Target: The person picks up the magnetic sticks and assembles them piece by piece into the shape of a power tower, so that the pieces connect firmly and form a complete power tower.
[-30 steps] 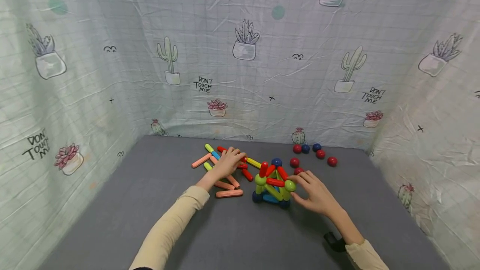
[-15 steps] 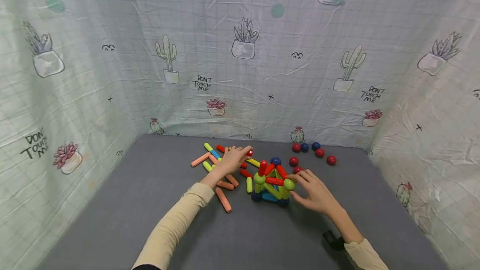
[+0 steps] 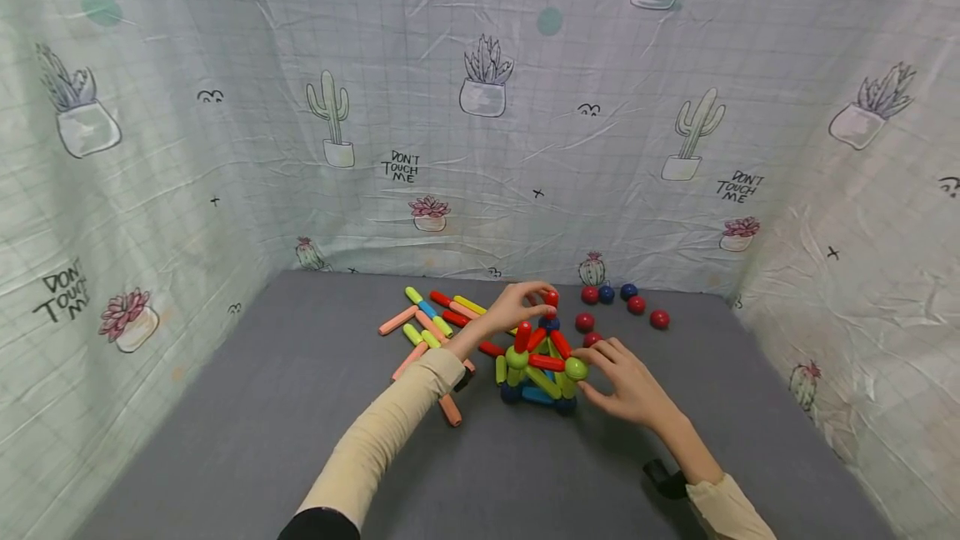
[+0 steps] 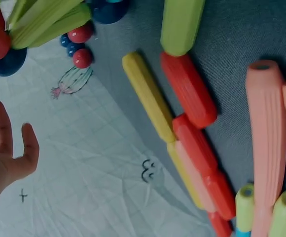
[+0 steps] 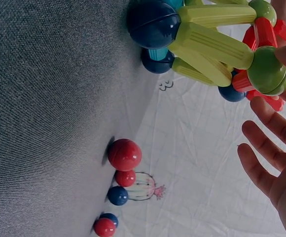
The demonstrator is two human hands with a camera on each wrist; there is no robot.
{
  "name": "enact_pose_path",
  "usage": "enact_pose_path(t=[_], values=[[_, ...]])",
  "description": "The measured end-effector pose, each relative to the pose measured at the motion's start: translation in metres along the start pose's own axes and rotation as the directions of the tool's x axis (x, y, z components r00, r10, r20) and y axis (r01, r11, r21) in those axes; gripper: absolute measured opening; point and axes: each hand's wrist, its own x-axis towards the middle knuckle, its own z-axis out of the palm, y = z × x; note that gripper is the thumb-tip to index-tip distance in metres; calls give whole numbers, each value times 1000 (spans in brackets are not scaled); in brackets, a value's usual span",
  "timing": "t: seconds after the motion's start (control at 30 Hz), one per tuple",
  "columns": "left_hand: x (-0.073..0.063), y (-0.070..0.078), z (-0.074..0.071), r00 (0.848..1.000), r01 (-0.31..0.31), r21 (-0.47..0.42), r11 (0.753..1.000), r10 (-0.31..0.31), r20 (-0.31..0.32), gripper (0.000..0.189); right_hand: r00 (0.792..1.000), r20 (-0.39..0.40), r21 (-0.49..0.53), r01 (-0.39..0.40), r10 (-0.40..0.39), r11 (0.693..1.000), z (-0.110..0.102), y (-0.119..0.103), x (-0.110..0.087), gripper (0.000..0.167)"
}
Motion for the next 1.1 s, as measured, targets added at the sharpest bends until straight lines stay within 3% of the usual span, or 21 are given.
enact_pose_path(t=[0.17,0.33,0.43,0.5,0.53,0.6,0.7,0.8,0.87,0.97,1.1], values=[[2,-1,1,998,52,-27,998,-51,43,37,1000,6,5,-5,5,1000,0,1,2,42],[-2,-8,-5,999,25,-24,999,-24,42,37,1000,14,7,-14,14,1000,-1,2,4,41],[-14,-24,-10,1000,-2,54,999,3,-18,31,1000,17,10,-17,16,1000,-1,2,5,41],[-27,-37,-12,998,-30,183,983,39,-47,25,1000,14,13,-14,14,1000,-1,2,5,42],[-33,-44,-12,997,-42,261,965,56,-44,23,1000,13,11,-13,13,1000,-1,2,5,42],[-46,-55,-10,997,-70,427,901,76,3,19,1000,8,9,-8,8,1000,-1,2,5,42],[-61,-66,-4,992,-110,630,769,41,123,21,1000,1,10,4,-4,1000,-2,2,5,43],[-70,-67,-1,977,-143,740,658,-25,210,26,1000,6,7,10,-10,1000,-3,2,5,43],[-72,-66,0,974,-155,776,612,-37,224,29,1000,7,2,11,-11,1000,-4,3,5,43],[-74,-65,1,977,-150,812,563,-41,209,31,1000,14,-6,4,-4,1000,-4,5,6,42],[-76,-69,-1,984,-95,846,525,-78,159,28,1000,15,-5,2,-2,1000,-4,6,6,41]])
